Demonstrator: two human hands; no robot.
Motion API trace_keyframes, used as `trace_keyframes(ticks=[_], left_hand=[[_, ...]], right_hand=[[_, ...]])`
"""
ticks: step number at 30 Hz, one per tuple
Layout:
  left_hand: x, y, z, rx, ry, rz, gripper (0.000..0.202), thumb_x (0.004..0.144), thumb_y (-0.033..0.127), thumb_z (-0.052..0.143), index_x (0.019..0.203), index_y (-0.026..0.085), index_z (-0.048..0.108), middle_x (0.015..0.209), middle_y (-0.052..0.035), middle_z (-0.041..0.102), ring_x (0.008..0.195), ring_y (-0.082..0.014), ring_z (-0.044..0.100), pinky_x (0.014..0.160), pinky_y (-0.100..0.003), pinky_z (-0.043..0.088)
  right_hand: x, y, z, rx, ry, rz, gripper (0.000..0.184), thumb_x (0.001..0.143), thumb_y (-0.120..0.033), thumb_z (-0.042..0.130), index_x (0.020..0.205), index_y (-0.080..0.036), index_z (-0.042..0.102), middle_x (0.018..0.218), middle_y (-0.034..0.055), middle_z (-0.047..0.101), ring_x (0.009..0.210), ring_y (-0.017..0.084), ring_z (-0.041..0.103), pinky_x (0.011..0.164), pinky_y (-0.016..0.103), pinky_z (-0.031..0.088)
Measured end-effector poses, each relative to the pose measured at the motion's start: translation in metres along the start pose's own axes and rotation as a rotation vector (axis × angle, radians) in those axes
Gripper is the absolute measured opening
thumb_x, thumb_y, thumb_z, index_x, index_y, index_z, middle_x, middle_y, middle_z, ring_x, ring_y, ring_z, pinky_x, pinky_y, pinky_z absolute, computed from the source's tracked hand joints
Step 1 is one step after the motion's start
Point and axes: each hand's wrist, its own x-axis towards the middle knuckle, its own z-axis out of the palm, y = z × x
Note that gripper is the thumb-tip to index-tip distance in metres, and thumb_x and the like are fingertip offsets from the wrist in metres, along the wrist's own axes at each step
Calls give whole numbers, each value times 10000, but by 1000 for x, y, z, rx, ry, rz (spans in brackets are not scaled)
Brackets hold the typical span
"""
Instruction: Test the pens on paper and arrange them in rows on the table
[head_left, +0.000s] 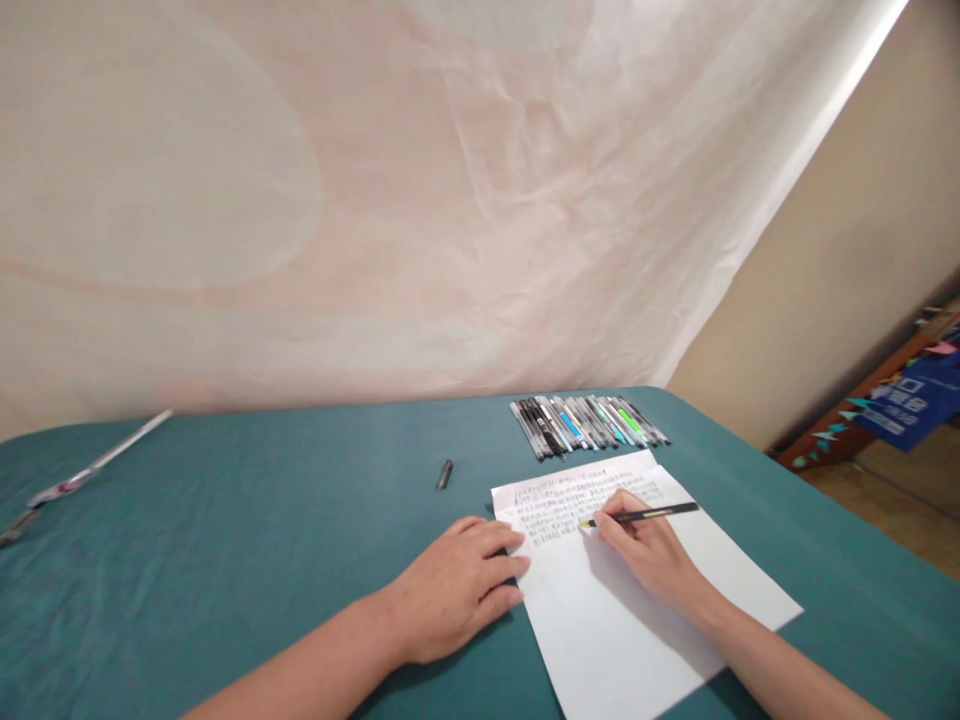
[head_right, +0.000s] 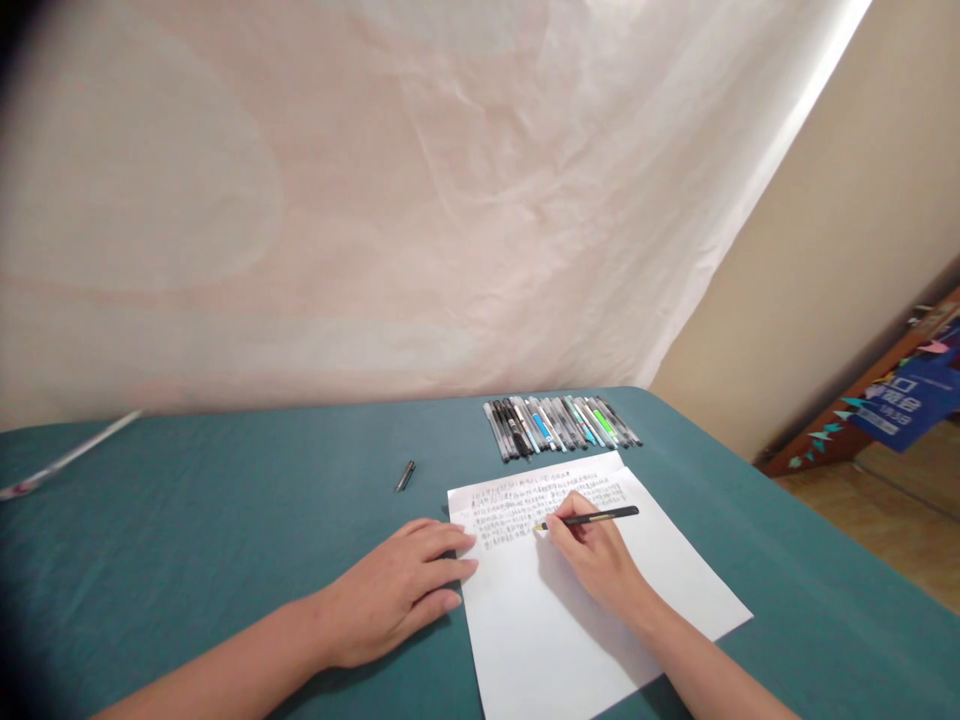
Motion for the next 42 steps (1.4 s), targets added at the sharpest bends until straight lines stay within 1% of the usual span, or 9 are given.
trace_keyframes(ticks=[6, 9, 14, 19, 29, 35, 38, 40, 42], left_hand=[[0, 0, 0, 7, -3, -5, 315, 854, 325, 350, 1123, 255, 498, 1185, -45, 495, 1106, -173, 417, 951, -335, 255], [0, 0, 1, 14, 11, -1, 308, 853, 322, 356, 1118, 255, 499, 1180, -41, 499, 1101, -168, 421, 950, -330, 260], [0, -1, 1, 39, -4, 6, 313, 858, 321, 347, 1130, 254, 485, 1187, -42, 492, 1103, -167, 418, 948, -336, 265], [0, 0, 0, 38, -6, 9, 311, 859, 323, 341, 1124, 251, 487, 1180, -49, 497, 1100, -172, 421, 943, -343, 273], [0, 1, -1, 29, 11, 2, 298, 853, 319, 357, 1107, 254, 498, 1163, -45, 510, 1094, -170, 431, 942, -343, 286], [0, 4, -1, 48, 14, 9, 295, 853, 318, 358, 1101, 249, 503, 1158, -46, 514, 1092, -166, 434, 944, -346, 294], [1, -1, 1, 86, 57, -22, 288, 858, 300, 349, 1086, 244, 516, 1130, -37, 532, 1076, -157, 443, 958, -347, 285], [2, -11, 2, 151, 138, -98, 295, 866, 272, 327, 1083, 240, 523, 1135, -35, 527, 1091, -159, 427, 972, -357, 271], [2, -26, 1, 231, 245, -209, 314, 869, 247, 307, 1102, 235, 517, 1175, -46, 499, 1125, -175, 394, 971, -375, 273]], right_hand=[[-1, -3, -1, -4, -5, -16, 173, 778, -267, 464, 624, -189, 471, 575, -19, 463, 531, 119, 417, 499, 247, 313], [-2, -2, -1, -15, -3, -24, 173, 781, -263, 459, 624, -189, 462, 571, -21, 455, 529, 117, 410, 494, 244, 310], [-1, 2, 0, -20, -10, -29, 185, 785, -263, 448, 614, -191, 444, 569, -22, 442, 540, 120, 415, 487, 240, 308], [0, 4, 1, -35, 42, -31, 164, 782, -258, 449, 632, -193, 435, 580, -31, 414, 525, 112, 399, 485, 240, 309], [-1, 2, -1, -7, 9, -9, 180, 791, -280, 450, 634, -192, 452, 581, -24, 467, 533, 116, 431, 495, 240, 325], [0, 2, -1, -42, 61, 29, 195, 793, -300, 445, 630, -194, 441, 567, -32, 459, 512, 111, 423, 493, 242, 327], [0, 1, -1, -53, 66, 51, 195, 797, -305, 439, 636, -196, 440, 551, -38, 451, 502, 109, 416, 489, 241, 323], [-1, 1, -1, -53, 62, 58, 200, 800, -309, 436, 635, -196, 441, 545, -39, 448, 499, 108, 415, 486, 240, 322], [-1, 2, -1, -45, 60, 59, 209, 804, -317, 431, 633, -196, 443, 543, -39, 448, 501, 109, 420, 484, 238, 322]])
